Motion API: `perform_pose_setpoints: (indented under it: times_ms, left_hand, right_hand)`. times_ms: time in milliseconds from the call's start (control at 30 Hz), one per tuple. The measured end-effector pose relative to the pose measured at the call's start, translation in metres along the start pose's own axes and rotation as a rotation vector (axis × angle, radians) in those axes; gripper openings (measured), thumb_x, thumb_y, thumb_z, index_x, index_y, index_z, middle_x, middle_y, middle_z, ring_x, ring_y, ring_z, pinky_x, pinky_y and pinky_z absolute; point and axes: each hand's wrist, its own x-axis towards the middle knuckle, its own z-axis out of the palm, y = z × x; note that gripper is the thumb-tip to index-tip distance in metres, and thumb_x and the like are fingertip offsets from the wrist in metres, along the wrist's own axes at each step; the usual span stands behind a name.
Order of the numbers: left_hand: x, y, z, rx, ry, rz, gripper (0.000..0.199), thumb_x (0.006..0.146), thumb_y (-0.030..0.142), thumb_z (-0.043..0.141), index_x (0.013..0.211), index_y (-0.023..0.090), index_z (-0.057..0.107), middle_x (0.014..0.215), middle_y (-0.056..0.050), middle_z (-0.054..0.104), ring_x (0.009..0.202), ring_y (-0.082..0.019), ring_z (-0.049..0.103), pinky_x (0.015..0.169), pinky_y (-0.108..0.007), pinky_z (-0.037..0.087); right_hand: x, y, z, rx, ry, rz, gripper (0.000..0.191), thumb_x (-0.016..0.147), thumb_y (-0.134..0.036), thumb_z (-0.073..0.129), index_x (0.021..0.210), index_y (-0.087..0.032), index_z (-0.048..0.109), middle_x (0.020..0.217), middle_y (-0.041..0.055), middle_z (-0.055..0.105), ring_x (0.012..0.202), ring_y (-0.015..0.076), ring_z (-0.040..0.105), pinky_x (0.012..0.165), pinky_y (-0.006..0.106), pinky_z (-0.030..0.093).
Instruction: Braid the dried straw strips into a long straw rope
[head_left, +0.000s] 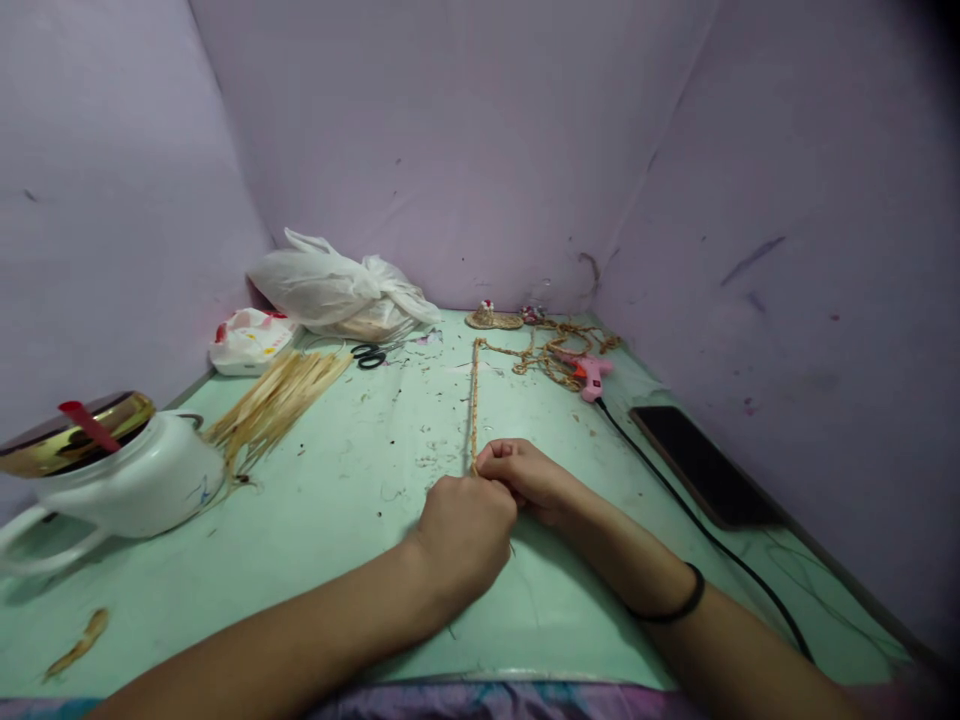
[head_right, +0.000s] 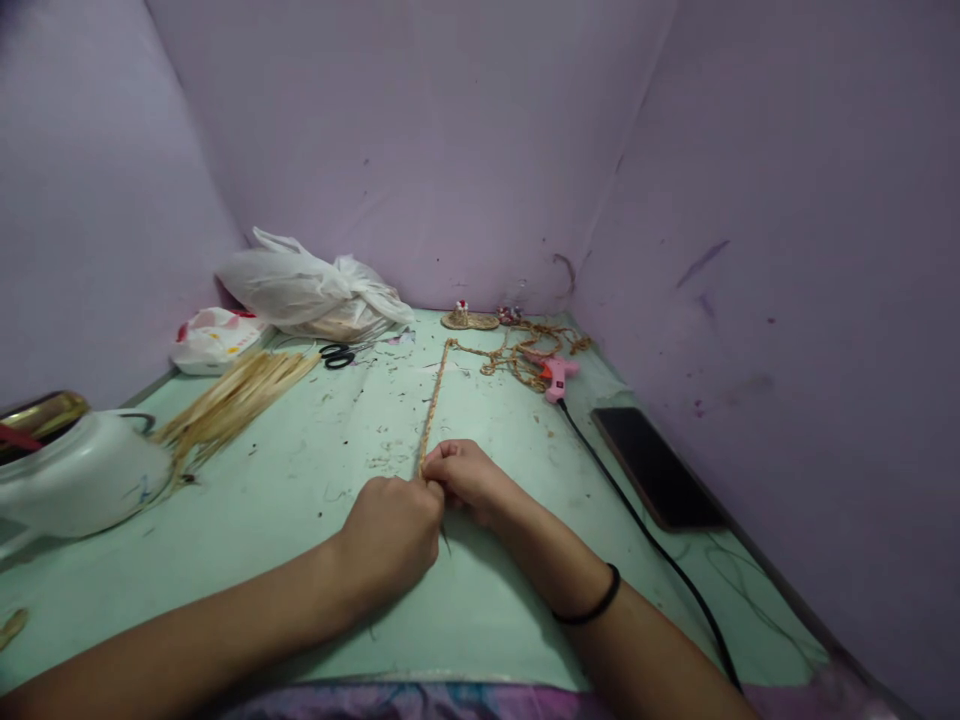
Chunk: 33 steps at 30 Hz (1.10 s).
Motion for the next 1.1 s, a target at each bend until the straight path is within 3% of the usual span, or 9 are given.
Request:
perform_pose_setpoints:
  times_ms: [133,200,267,367,467,633,833,967,1100]
  left_hand:
    - [0.014,-0.020,-0.021,-0.084,0.066,-0.056,0.023,0.069,0.030,0.048,0.064,0.013,0.063,0.060,-0.008,0.059,0.060,-0.018,0.055,0.055,-0.026,0.038]
    - [0.024,-0.033,-0.033,-0.258,0.089,-0.164,0.025,0.068,0.032,0.050,0.057,0.012,0.060,0.051,-0.005,0.055,0.051,-0.014,0.051,0.049,-0.023,0.035]
    - [0.031,-0.042,-0.040,-0.535,0.072,-0.319,0.017,0.067,0.027,0.051,0.066,0.012,0.060,0.051,-0.002,0.055,0.041,-0.009,0.045,0.042,-0.021,0.032]
    - [0.037,-0.047,-0.038,-0.968,-0.107,-0.446,0.017,0.062,0.018,0.055,0.078,0.010,0.058,0.057,-0.001,0.058,0.034,-0.006,0.041,0.035,-0.019,0.026]
    - [0.039,-0.048,-0.026,-1.212,-0.326,-0.418,0.012,0.063,0.019,0.058,0.064,0.008,0.056,0.051,-0.003,0.056,0.034,-0.005,0.042,0.032,-0.016,0.027]
    - [0.043,-0.055,-0.017,-1.321,-0.395,-0.438,0.015,0.067,0.013,0.058,0.053,0.008,0.053,0.042,0.000,0.049,0.033,-0.005,0.043,0.031,-0.014,0.030]
    - [0.046,-0.068,-0.020,-1.477,-0.574,-0.304,0.014,0.074,0.014,0.052,0.065,0.005,0.059,0.058,-0.006,0.059,0.044,-0.007,0.053,0.039,-0.015,0.041]
    - [0.047,-0.067,-0.018,-1.414,-0.510,-0.318,0.009,0.070,0.012,0.056,0.064,0.006,0.058,0.054,-0.003,0.057,0.041,-0.005,0.050,0.037,-0.014,0.038]
    - [0.046,-0.062,-0.018,-1.312,-0.417,-0.363,0.011,0.066,0.014,0.058,0.057,0.008,0.055,0.047,0.001,0.052,0.032,-0.002,0.039,0.029,-0.012,0.023]
  right_hand:
    - [0.001,-0.001,-0.001,-0.027,-0.001,-0.044,0.005,0.058,-0.011,0.050,0.055,-0.015,0.048,0.035,-0.0081,0.038,0.029,0.0018,0.025,0.031,0.017,0.014]
    - [0.001,-0.001,-0.003,-0.044,-0.011,-0.062,0.007,0.060,-0.012,0.051,0.054,-0.014,0.047,0.036,-0.0076,0.040,0.029,0.0015,0.025,0.031,0.018,0.014]
    - [0.000,-0.002,-0.004,-0.058,-0.030,-0.079,0.007,0.061,-0.012,0.051,0.054,-0.014,0.048,0.039,-0.0068,0.042,0.029,0.0014,0.026,0.031,0.018,0.015]
    - [0.000,-0.002,-0.004,-0.074,-0.033,-0.118,0.006,0.063,-0.014,0.053,0.057,-0.014,0.050,0.042,-0.0064,0.046,0.030,0.0014,0.027,0.033,0.018,0.017]
    - [0.001,-0.002,-0.002,-0.102,-0.018,-0.151,0.008,0.065,-0.016,0.055,0.059,-0.014,0.050,0.043,-0.0047,0.051,0.034,0.0027,0.034,0.036,0.017,0.022]
    - [0.005,0.000,-0.006,-0.196,-0.005,-0.247,0.006,0.062,-0.012,0.057,0.059,-0.012,0.053,0.047,-0.0030,0.053,0.043,0.0047,0.042,0.043,0.017,0.028]
    - [0.001,-0.004,-0.015,-0.210,-0.067,-0.209,0.004,0.066,-0.013,0.054,0.062,-0.012,0.053,0.049,-0.0035,0.053,0.036,0.0021,0.033,0.038,0.017,0.023]
    - [0.000,-0.005,-0.015,-0.166,-0.085,-0.197,0.006,0.066,-0.015,0.055,0.062,-0.012,0.053,0.048,-0.0045,0.050,0.035,0.0019,0.032,0.035,0.017,0.021]
    - [0.000,-0.004,-0.015,-0.139,-0.101,-0.190,0.008,0.065,-0.018,0.058,0.063,-0.012,0.053,0.048,-0.0046,0.050,0.036,0.0020,0.032,0.035,0.017,0.021]
